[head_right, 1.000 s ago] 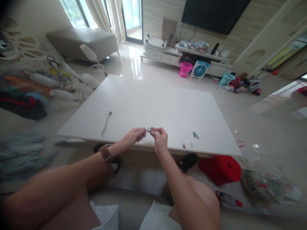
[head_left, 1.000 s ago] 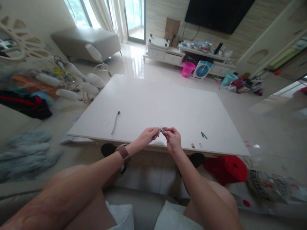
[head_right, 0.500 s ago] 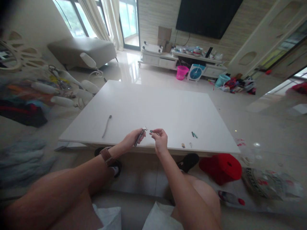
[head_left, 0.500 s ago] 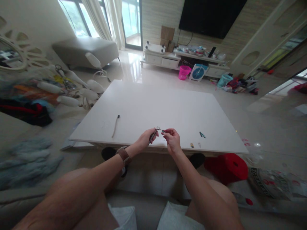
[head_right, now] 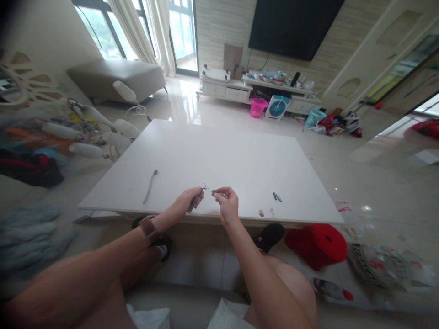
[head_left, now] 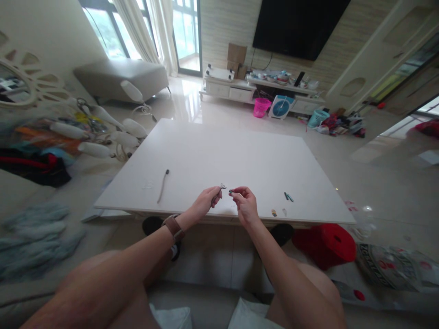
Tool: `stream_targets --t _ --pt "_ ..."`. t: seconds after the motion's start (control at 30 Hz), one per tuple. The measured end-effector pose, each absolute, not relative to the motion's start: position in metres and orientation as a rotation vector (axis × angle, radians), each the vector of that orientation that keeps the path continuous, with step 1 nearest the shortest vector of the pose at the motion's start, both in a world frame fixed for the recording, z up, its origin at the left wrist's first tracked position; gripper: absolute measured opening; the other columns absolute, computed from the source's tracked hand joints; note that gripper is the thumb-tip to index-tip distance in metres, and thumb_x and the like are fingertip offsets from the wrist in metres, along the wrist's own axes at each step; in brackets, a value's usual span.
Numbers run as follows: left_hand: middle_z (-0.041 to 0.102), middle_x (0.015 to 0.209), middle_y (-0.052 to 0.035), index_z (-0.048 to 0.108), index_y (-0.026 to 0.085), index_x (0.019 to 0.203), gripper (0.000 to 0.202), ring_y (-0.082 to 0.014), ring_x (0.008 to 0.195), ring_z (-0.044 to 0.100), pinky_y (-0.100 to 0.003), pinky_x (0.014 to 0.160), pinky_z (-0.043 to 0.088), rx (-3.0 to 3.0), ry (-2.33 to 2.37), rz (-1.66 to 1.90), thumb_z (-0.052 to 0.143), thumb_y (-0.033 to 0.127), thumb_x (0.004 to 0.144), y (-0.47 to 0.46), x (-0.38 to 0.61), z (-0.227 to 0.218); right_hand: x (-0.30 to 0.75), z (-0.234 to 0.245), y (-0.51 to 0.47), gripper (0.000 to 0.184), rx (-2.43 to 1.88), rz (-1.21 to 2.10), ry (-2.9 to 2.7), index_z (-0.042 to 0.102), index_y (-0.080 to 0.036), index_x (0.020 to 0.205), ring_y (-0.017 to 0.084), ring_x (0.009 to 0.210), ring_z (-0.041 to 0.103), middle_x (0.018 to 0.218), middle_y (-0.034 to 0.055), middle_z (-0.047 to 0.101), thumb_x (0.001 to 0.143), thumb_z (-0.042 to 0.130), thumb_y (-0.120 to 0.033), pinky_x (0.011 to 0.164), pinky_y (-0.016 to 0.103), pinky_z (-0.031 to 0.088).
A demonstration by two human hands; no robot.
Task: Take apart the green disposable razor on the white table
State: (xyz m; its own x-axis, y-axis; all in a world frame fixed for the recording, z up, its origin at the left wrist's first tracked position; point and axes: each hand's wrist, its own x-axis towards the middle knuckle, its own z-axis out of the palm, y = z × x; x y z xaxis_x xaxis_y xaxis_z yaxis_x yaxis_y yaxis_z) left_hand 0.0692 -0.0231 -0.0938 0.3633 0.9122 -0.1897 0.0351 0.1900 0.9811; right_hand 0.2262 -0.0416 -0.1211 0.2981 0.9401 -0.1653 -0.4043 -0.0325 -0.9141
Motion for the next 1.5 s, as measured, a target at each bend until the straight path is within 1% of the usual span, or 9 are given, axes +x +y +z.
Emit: stream_targets --t 0.1,0.27,0.37,0.53,0.63,0.73,0.93,1.27,1.5 --pt "0.045 0.054 0.0035 0.06 0.016 0.077 0.036 -0.01 0.049 0.04 -0.023 0.048 0.032 1.162 1.006 0.822 0.044 0.047 0.087 -0.023 0.07 -0.098 0.225 -0.124 -0.044 0.029 -1.133 1.182 -0.648 0.063 -0.019 0.077 0.014 0.073 0.063 0.077 -0.0025 0.066 0.056 0.083 -0.02 0.065 0.026 0.042" --pt "0.046 0.058 0.0054 0.061 0.015 0.081 0.028 -0.0075 0.049 0.039 -0.022 0.047 0.03 1.109 1.008 0.833 0.064 0.043 0.078 -0.026 0.072 -0.101 0.224 -0.125 -0.049 0.036 -1.136 1.248 -0.641 0.062 -0.02 0.083 0.014 0.066 0.062 0.072 -0.0036 0.066 0.056 0.085 -0.022 0.063 0.026 0.041" --pt "0.053 0.064 0.0032 0.062 0.015 0.083 0.029 -0.0066 0.049 0.04 -0.022 0.047 0.03 1.093 1.02 0.864 0.069 0.042 0.076 -0.027 0.072 -0.1 0.224 -0.121 -0.05 0.036 -1.134 1.286 -0.688 0.063 -0.02 0.087 0.014 0.066 0.062 0.074 -0.0016 0.07 0.058 0.084 -0.022 0.062 0.026 0.041" --pt "0.054 0.062 0.0024 0.067 0.014 0.081 0.032 -0.0078 0.052 0.041 -0.023 0.049 0.031 1.149 1.064 0.844 0.075 0.044 0.073 -0.025 0.072 -0.093 0.223 -0.114 -0.048 0.038 -1.081 1.318 -0.748 0.064 -0.021 0.09 0.015 0.072 0.064 0.079 0.0004 0.073 0.059 0.085 -0.02 0.068 0.028 0.046" --pt "0.054 0.062 0.0023 0.067 0.013 0.079 0.032 -0.008 0.054 0.043 -0.023 0.051 0.032 1.14 1.075 0.856 0.077 0.043 0.07 -0.026 0.072 -0.09 0.222 -0.111 -0.045 0.04 -1.07 1.277 -0.707 0.064 -0.021 0.087 0.014 0.074 0.064 0.079 -0.0011 0.071 0.055 0.088 -0.02 0.072 0.029 0.048" --pt "0.056 0.065 0.0015 0.068 0.013 0.078 0.033 -0.0074 0.054 0.041 -0.023 0.05 0.031 1.09 1.033 0.874 0.079 0.044 0.069 -0.028 0.073 -0.089 0.221 -0.11 -0.045 0.041 -1.026 1.259 -0.651 0.064 -0.021 0.086 0.014 0.074 0.064 0.077 -0.0033 0.068 0.054 0.089 -0.02 0.074 0.029 0.049" --pt "0.053 0.059 0.003 0.067 0.013 0.076 0.036 -0.0075 0.052 0.041 -0.023 0.049 0.031 1.087 1.047 0.893 0.082 0.045 0.065 -0.032 0.074 -0.09 0.222 -0.114 -0.048 0.036 -1.044 1.281 -0.65 0.065 -0.02 0.083 0.013 0.068 0.063 0.073 -0.001 0.07 0.056 0.088 -0.025 0.066 0.027 0.047" --pt "0.053 0.055 0.003 0.067 0.013 0.07 0.036 -0.0089 0.053 0.044 -0.024 0.05 0.033 1.229 1.18 0.931 0.082 0.046 0.065 -0.035 0.075 -0.091 0.221 -0.116 -0.05 0.025 -1.139 1.235 -0.75 0.069 -0.021 0.077 0.012 0.064 0.058 0.066 -0.0026 0.066 0.062 0.085 -0.032 0.061 0.026 0.044" --pt "0.043 0.052 0.0049 0.073 0.013 0.071 0.041 -0.0071 0.052 0.033 -0.023 0.05 0.024 1.429 1.254 0.996 0.079 0.053 0.068 -0.032 0.073 -0.095 0.221 -0.112 -0.047 0.027 -1.16 1.174 -0.829 0.072 -0.02 0.08 0.016 0.073 0.063 0.077 0.0018 0.073 0.062 0.087 -0.033 0.068 0.03 0.048"
